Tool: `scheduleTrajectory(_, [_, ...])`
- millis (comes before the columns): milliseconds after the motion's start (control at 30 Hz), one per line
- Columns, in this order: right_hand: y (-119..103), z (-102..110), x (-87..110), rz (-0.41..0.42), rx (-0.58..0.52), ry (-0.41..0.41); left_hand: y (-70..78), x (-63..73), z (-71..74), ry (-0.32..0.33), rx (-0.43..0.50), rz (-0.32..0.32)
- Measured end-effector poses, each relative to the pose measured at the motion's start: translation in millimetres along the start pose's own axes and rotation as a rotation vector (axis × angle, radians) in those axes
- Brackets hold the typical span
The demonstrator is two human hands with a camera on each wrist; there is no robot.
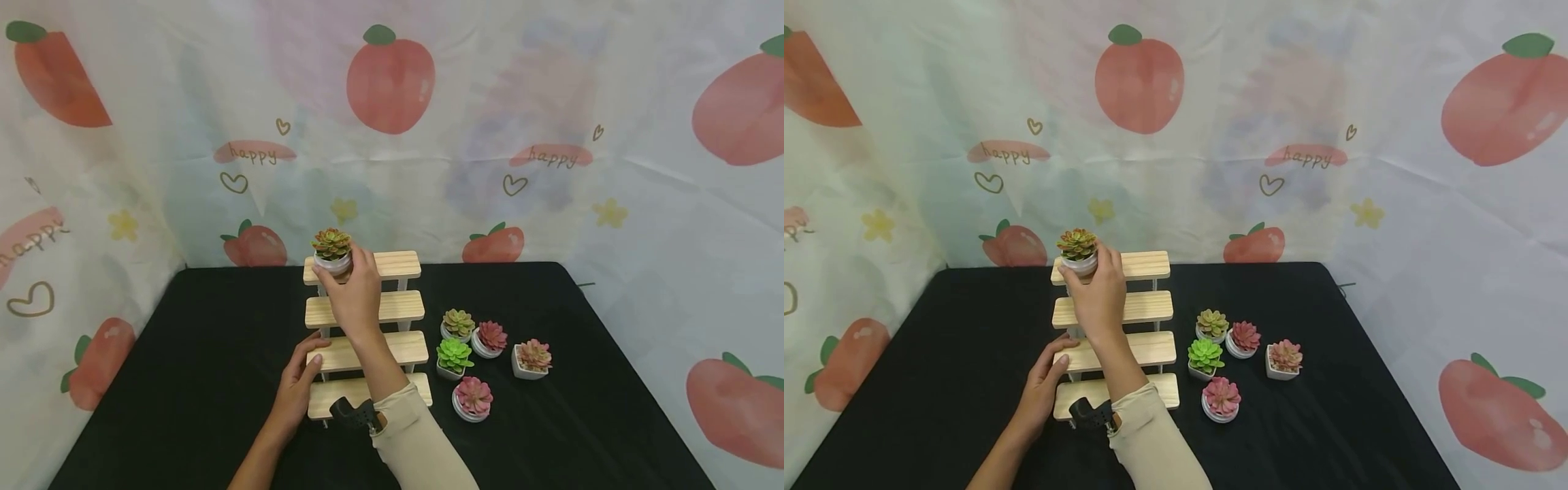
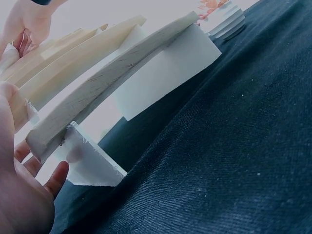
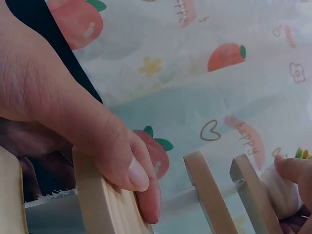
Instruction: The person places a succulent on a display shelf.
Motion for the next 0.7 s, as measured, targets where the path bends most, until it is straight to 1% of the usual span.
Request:
scheduleTrajectory(133, [-0.8, 1.8, 1.5, -0.003, 0.003, 0.006, -0.1, 0.4, -0.2, -0.007, 0.004, 0.004])
scheduleTrajectory(300, [-1.1, 0.4, 4.7, -0.006, 0.004, -0.01, -1.6, 0.9, 1.2, 0.002, -0.004, 0.014])
scheduleTrajectory(467, [1.6, 1.3, 6.5, -0.013, 0.011, -0.018, -1.9, 1.4, 1.3, -0.007, -0.012, 0.013])
scheduleTrajectory(700, [3.1, 6.9, 6.3, 0.049, 0.029, -0.036, -2.0, 1.8, 0.2, -0.005, -0.013, 0.012])
Point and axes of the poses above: each hand's wrist, its own x-axis away from the middle knuckle, its own z-axis out of the back of the hand, y = z × x, the point moved 10 cm from there along -x, towards the middle knuckle, and after that the axes turned 14 degrees about y, right-handed, at the moved point
